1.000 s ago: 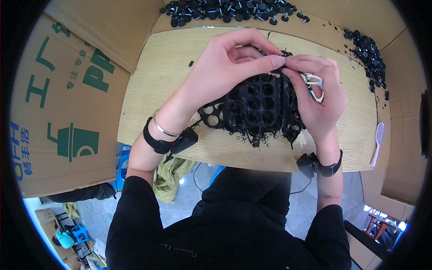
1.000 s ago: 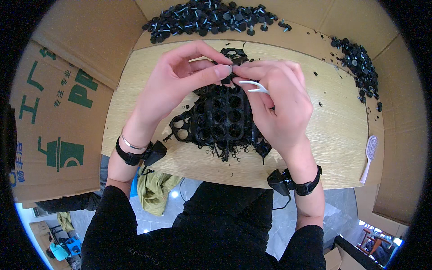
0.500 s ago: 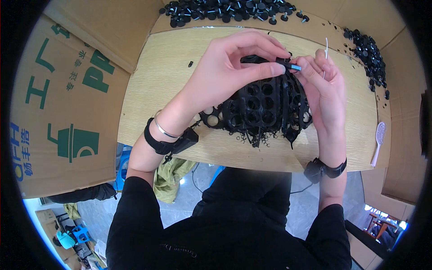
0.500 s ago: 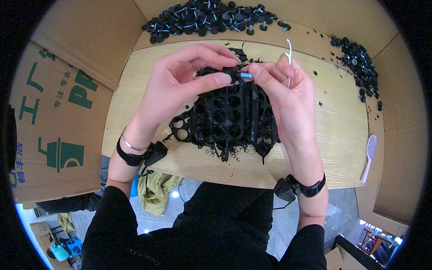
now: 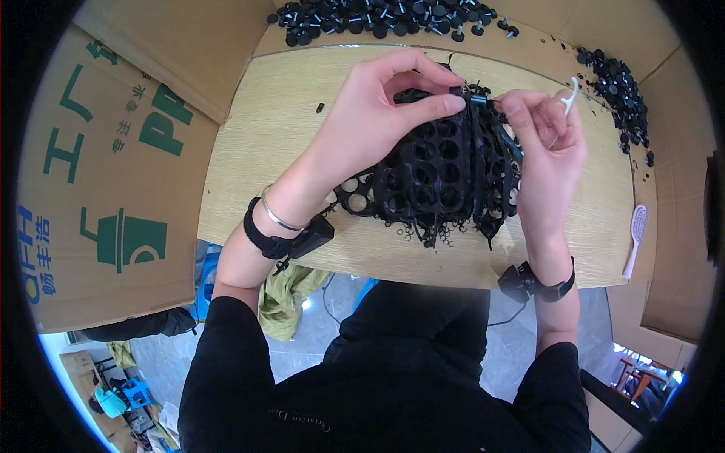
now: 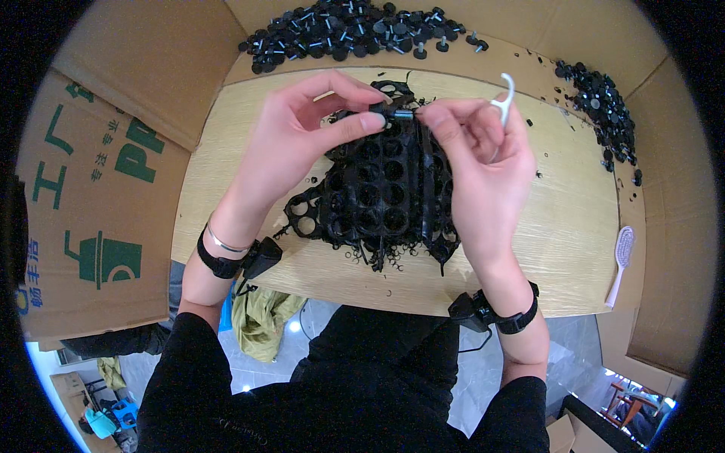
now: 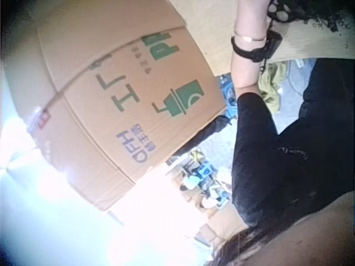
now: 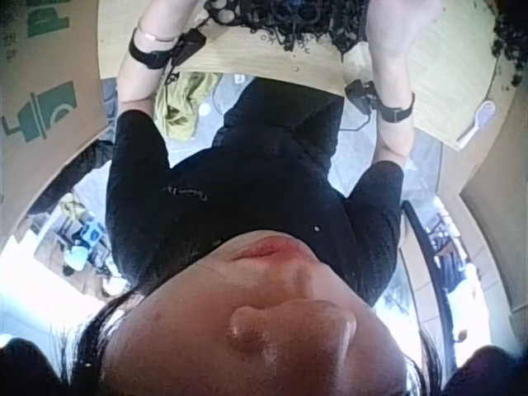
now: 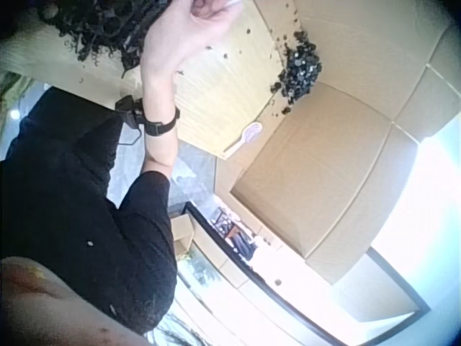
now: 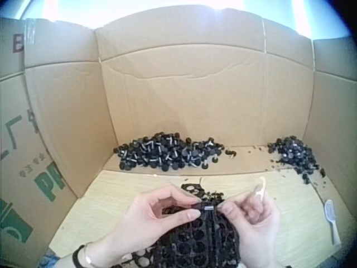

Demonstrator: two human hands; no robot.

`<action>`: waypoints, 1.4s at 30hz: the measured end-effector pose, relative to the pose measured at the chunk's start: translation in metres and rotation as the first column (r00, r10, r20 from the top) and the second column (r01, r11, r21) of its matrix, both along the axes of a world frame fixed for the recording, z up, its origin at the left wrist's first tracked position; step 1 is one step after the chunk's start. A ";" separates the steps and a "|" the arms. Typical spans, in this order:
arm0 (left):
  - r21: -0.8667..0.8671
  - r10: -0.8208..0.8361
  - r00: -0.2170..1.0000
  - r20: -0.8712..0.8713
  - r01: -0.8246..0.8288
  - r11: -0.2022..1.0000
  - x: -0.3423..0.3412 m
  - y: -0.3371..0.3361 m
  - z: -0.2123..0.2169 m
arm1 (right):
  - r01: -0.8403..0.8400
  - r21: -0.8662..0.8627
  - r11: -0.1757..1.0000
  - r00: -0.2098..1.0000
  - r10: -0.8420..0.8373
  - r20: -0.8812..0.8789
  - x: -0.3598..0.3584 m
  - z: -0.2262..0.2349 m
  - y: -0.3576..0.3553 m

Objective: Manually assemble and inspect small black plastic components by inserting a metal screw-like part into them.

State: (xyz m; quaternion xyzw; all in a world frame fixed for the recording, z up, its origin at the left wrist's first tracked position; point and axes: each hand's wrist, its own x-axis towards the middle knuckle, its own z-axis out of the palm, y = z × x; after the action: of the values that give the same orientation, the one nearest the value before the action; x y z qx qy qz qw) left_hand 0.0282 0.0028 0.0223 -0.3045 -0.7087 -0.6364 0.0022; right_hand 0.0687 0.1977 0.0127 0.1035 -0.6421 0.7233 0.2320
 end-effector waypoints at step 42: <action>0.106 -0.008 0.995 0.095 -0.002 0.994 -0.003 0.003 -0.008 | 0.208 0.012 0.978 0.966 -0.203 -0.161 -0.006 -0.005 0.004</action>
State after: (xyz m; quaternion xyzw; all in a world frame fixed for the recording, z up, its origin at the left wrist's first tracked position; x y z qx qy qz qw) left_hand 0.0249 0.0062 0.0147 -0.2741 -0.6730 -0.6868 -0.0165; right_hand 0.0626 0.2022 0.0077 0.0971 -0.6393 0.6754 0.3546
